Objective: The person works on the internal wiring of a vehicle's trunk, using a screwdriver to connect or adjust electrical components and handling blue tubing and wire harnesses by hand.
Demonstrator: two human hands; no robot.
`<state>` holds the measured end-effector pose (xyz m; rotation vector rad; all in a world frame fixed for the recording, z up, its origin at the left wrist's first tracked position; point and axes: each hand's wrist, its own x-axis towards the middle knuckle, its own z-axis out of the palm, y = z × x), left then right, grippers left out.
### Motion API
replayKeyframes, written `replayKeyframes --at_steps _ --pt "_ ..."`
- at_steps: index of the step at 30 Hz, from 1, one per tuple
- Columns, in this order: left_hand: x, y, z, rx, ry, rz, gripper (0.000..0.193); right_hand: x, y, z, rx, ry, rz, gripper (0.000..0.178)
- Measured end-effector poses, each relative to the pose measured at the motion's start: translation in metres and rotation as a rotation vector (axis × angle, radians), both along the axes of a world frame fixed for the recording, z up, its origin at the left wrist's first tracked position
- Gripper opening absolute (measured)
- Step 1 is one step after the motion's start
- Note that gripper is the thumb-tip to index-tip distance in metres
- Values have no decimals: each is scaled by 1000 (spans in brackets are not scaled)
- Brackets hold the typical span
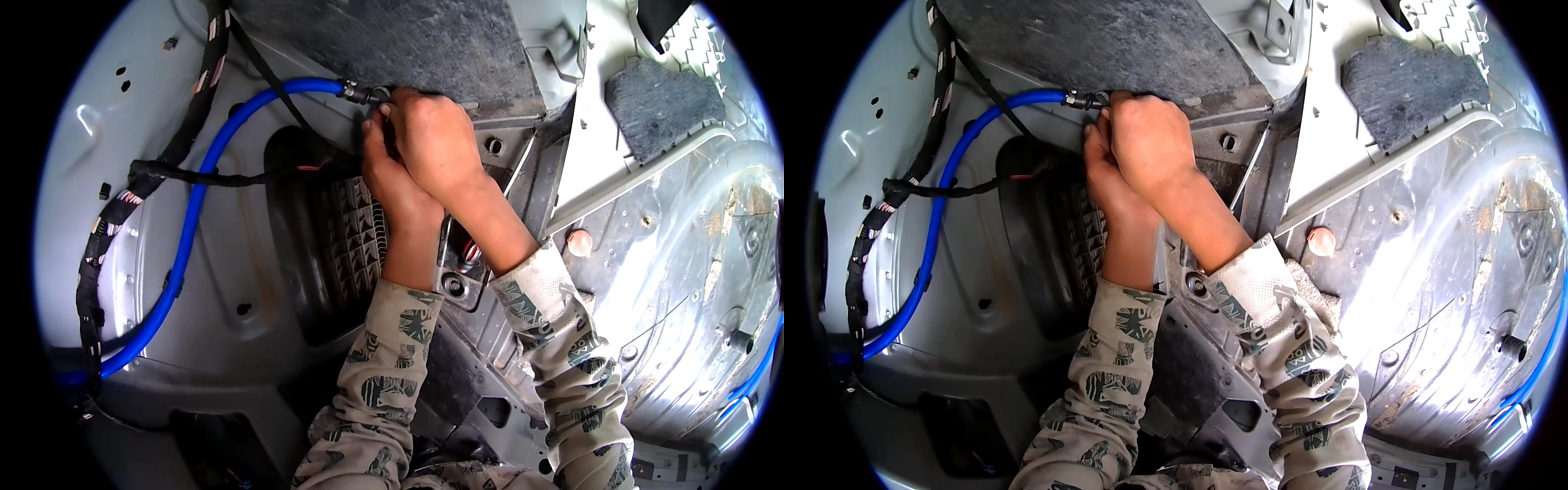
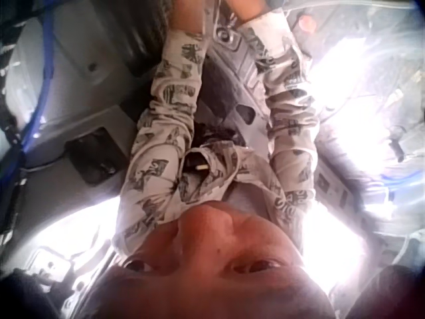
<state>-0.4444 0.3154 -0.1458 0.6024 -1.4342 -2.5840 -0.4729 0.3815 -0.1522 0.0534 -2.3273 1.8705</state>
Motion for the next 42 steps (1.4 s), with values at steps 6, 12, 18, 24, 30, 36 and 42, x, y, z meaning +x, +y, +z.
replayKeyframes --at_steps 6,12,18,24,30,36,42 --pt "-4 5 8 -495 -82 126 32 -4 2 2 12 -47 53 25" --pt "-1 1 17 -1225 179 166 28 -1 -3 -2 -21 -4 5 26" --pt "-17 -5 61 -2064 187 -197 27 4 -12 3 -55 -133 -63 21" --pt "-25 -24 80 -2460 367 -538 27 18 -24 6 -454 -274 -300 22" --pt "-22 -21 90 -2660 368 -759 38 16 -25 -4 -382 -297 -186 19" --pt "-14 -32 107 -2792 588 -1171 60 18 -23 -18 -404 -190 -210 20" --pt "-11 -30 104 -3021 647 -1211 66 20 -20 -18 -409 -188 -212 21"
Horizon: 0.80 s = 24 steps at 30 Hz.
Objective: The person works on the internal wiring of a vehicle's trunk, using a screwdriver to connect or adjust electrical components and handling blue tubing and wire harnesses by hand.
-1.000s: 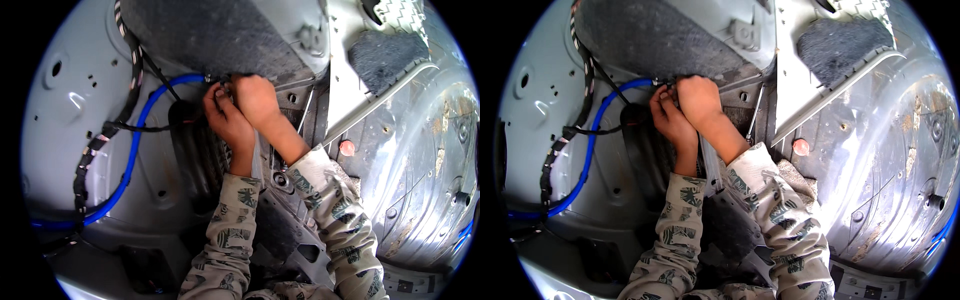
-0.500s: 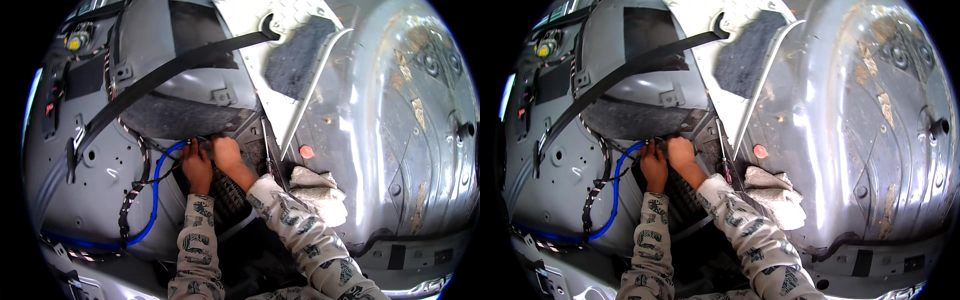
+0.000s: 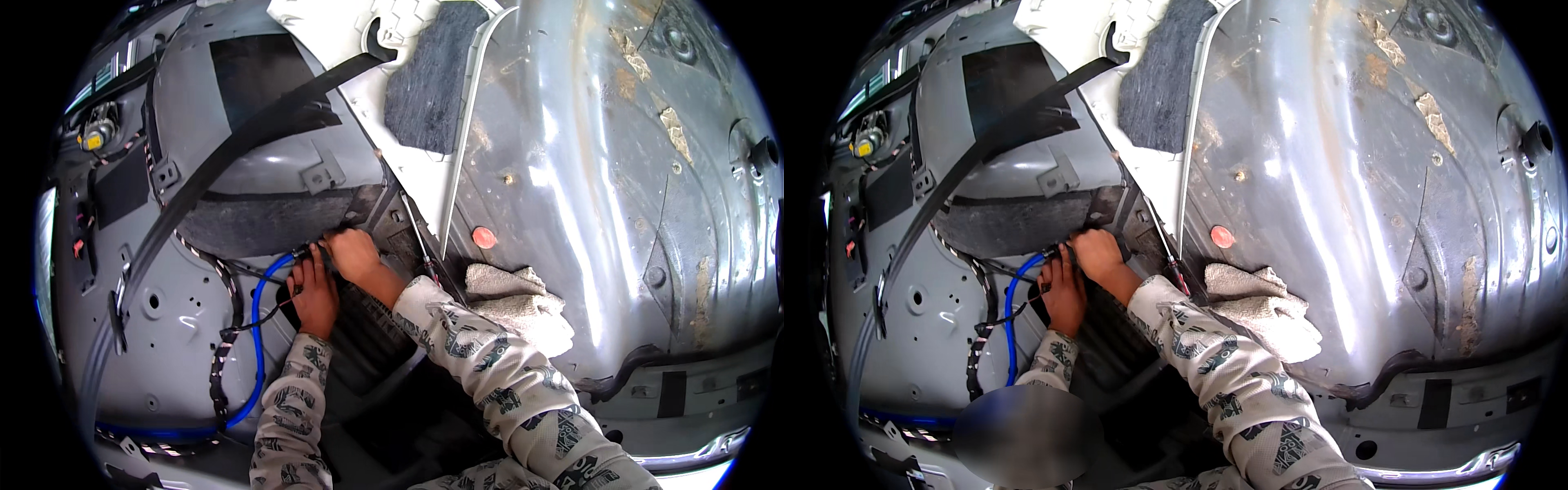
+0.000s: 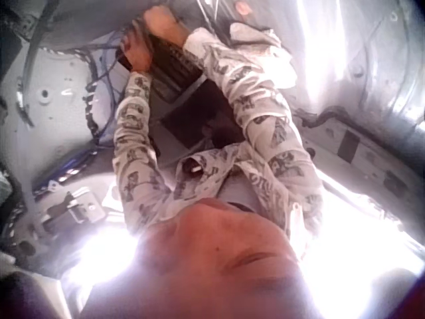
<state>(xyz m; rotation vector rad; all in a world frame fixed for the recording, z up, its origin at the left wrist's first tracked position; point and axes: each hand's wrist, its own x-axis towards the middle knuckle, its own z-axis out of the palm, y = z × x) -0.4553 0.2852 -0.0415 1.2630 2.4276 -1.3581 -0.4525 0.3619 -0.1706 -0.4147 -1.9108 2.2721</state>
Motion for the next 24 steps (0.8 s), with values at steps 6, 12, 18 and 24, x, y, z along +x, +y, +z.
replayKeyframes --at_steps 6,12,18,24 --pt "17 2 -38 202 42 276 78 59 26 3 197 -164 63 23" --pt "28 20 -55 447 140 444 87 117 49 -26 706 -349 551 21" --pt "30 29 -73 635 194 546 86 126 43 -53 827 -258 479 23" --pt "31 24 -100 878 332 540 78 163 80 -1 494 103 280 56"
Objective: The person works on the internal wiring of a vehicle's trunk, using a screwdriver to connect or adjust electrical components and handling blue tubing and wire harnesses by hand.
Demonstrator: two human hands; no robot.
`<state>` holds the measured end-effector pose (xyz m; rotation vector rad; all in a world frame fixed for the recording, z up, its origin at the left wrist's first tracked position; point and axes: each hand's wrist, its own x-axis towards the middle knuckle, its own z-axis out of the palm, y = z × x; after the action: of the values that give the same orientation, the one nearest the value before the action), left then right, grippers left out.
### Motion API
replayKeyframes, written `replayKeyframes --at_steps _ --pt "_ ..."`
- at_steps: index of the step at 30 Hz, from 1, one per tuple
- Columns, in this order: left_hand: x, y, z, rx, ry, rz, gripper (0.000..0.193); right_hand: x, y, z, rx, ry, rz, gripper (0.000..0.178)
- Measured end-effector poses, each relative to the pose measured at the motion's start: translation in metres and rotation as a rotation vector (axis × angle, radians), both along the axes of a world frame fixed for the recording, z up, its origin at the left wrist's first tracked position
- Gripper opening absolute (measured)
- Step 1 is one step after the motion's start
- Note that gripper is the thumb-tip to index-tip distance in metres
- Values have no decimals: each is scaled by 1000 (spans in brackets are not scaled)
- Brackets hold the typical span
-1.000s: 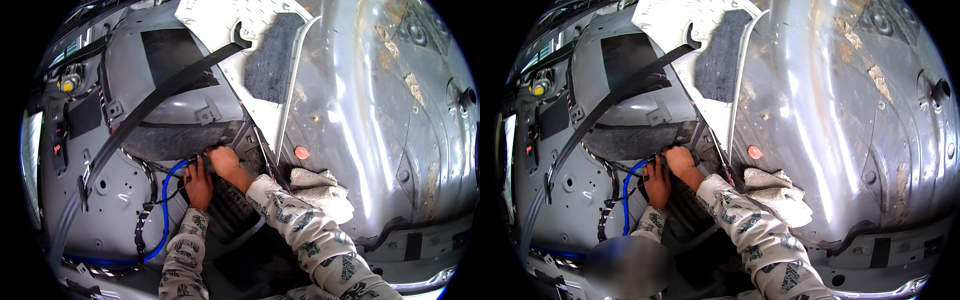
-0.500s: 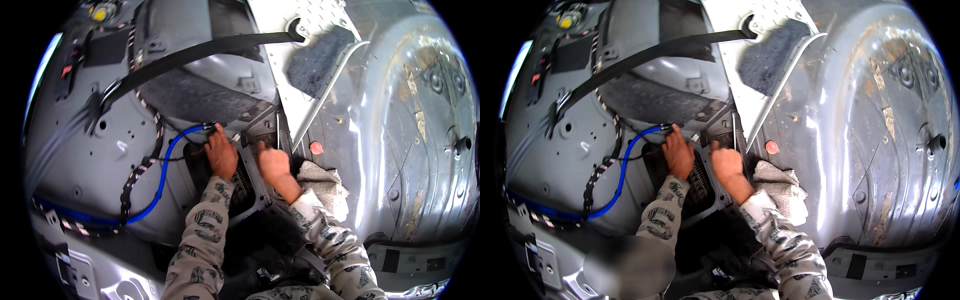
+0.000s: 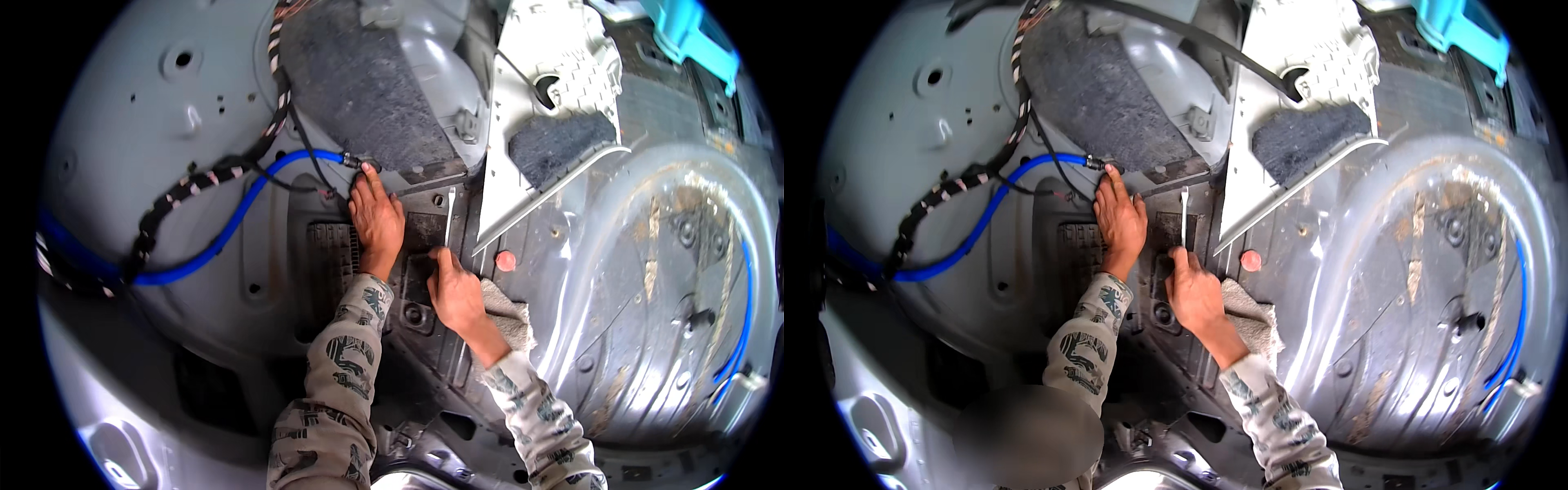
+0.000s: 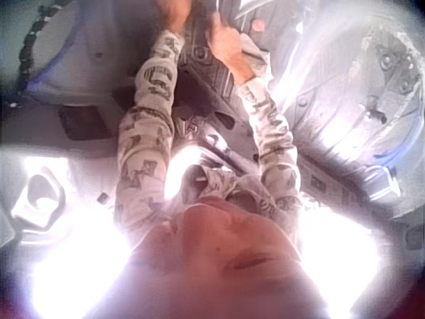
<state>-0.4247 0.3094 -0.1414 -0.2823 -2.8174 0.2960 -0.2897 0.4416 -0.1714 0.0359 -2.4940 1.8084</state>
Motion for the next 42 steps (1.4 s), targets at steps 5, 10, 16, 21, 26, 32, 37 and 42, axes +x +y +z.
replayKeyframes --at_steps 5,10,16,21,26,32,37,42 --pt "-3 5 -25 247 168 80 78 -34 59 81 132 -3 193 86" --pt "-8 24 -34 478 208 127 81 -109 66 82 793 351 397 73" --pt "-11 27 -46 513 294 156 80 -158 58 101 1220 446 529 60" --pt "-14 26 -51 542 319 175 79 -168 53 112 1378 517 530 56" --pt "-17 37 -53 658 333 229 82 -168 50 108 1336 591 459 52" --pt "-15 47 -53 811 384 234 86 -166 50 95 1150 566 426 53" --pt "-17 54 -51 948 451 217 78 -163 48 91 1051 463 403 43" --pt "-21 63 -37 1662 550 315 39 -164 45 85 872 415 413 40"
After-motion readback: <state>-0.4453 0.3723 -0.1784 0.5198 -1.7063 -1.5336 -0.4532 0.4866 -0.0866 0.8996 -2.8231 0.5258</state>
